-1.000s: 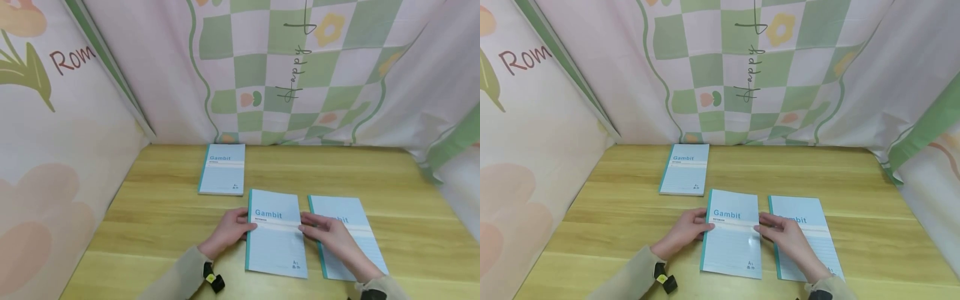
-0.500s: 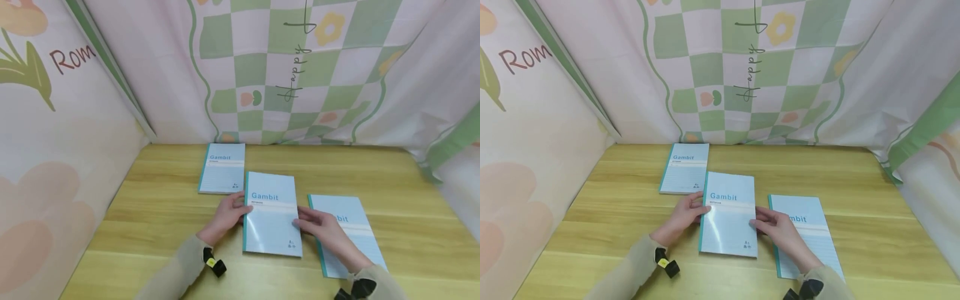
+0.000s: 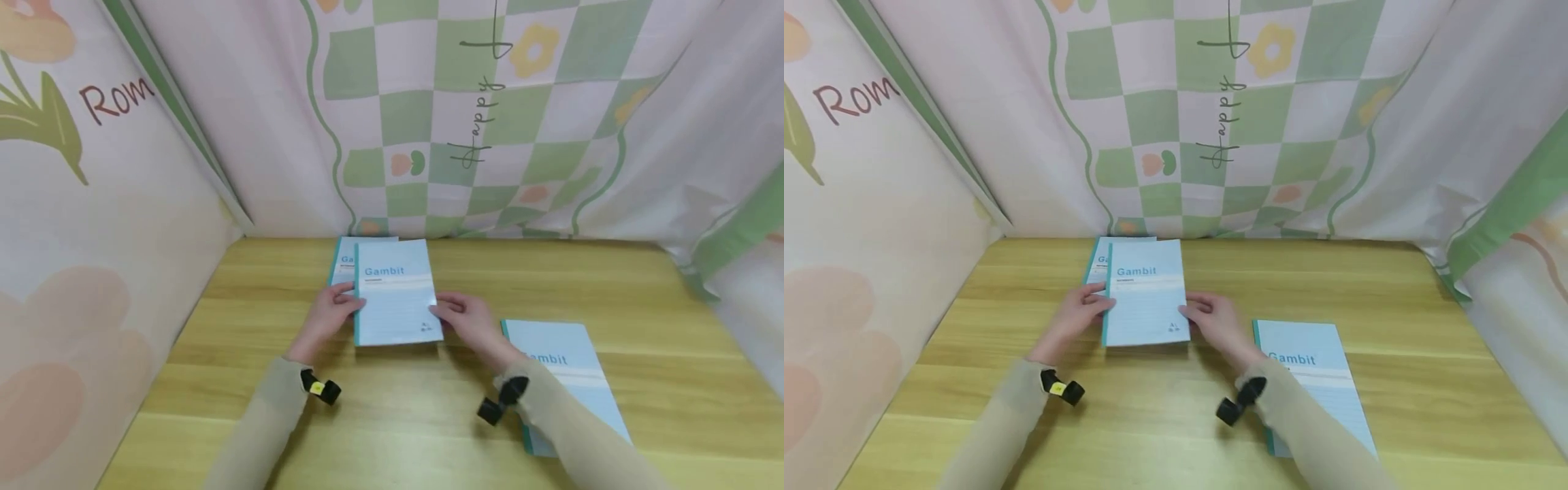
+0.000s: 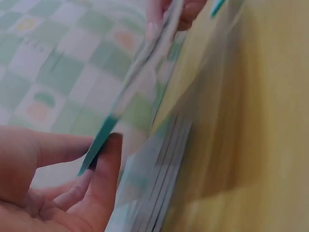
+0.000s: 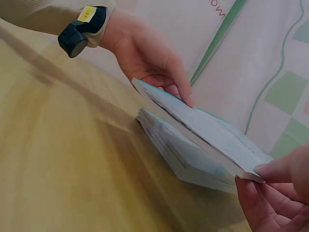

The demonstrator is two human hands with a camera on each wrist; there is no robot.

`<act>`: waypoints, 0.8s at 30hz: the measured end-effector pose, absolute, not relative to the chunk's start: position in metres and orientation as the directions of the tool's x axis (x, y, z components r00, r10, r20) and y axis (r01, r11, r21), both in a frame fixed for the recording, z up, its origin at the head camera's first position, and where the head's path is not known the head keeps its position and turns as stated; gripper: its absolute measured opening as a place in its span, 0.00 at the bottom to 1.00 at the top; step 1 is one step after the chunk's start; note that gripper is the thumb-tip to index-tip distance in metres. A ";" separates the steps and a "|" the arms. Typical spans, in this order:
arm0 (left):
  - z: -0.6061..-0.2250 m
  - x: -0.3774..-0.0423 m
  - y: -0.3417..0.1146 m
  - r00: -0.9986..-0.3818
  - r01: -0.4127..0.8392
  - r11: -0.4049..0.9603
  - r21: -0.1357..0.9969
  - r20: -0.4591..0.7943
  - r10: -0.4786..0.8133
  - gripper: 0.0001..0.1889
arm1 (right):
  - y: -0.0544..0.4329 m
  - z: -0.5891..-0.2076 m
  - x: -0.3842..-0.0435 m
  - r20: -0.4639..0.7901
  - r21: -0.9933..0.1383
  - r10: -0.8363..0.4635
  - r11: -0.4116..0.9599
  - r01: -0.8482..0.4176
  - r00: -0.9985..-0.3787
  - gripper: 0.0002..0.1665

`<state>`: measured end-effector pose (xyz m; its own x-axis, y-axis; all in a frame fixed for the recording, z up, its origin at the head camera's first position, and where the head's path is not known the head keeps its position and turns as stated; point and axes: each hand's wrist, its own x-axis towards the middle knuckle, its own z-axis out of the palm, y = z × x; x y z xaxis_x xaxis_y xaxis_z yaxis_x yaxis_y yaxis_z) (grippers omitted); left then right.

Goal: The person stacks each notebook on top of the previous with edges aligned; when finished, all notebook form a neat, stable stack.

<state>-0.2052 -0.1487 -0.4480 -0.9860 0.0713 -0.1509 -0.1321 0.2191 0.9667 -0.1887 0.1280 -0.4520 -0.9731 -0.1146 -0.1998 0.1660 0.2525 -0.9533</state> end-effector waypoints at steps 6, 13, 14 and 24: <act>-0.448 -0.231 -0.176 -0.980 -0.197 0.299 0.934 -0.180 -0.082 0.24 | 0.085 -0.455 -0.225 -0.170 -0.972 -0.123 0.182 0.146 -0.978 0.25; -0.455 -0.252 -0.183 -0.972 -0.215 0.387 0.896 -0.159 -0.172 0.21 | 0.060 -0.461 -0.246 -0.182 -0.959 -0.061 0.232 0.163 -0.981 0.23; -0.456 -0.254 -0.183 -0.970 -0.220 0.396 0.892 -0.158 -0.182 0.21 | 0.059 -0.462 -0.247 -0.184 -0.959 -0.060 0.232 0.166 -0.981 0.23; -0.461 -0.261 -0.182 -0.960 -0.242 0.439 0.865 -0.146 -0.240 0.19 | 0.055 -0.468 -0.249 -0.210 -0.962 -0.028 0.186 0.201 -0.977 0.20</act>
<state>-0.2605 -0.1824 -0.4606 -0.9597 -0.2403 -0.1459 -0.2415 0.4391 0.8654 -0.2488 0.0550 -0.4684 -0.9773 -0.0283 -0.2100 0.2012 0.1859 -0.9617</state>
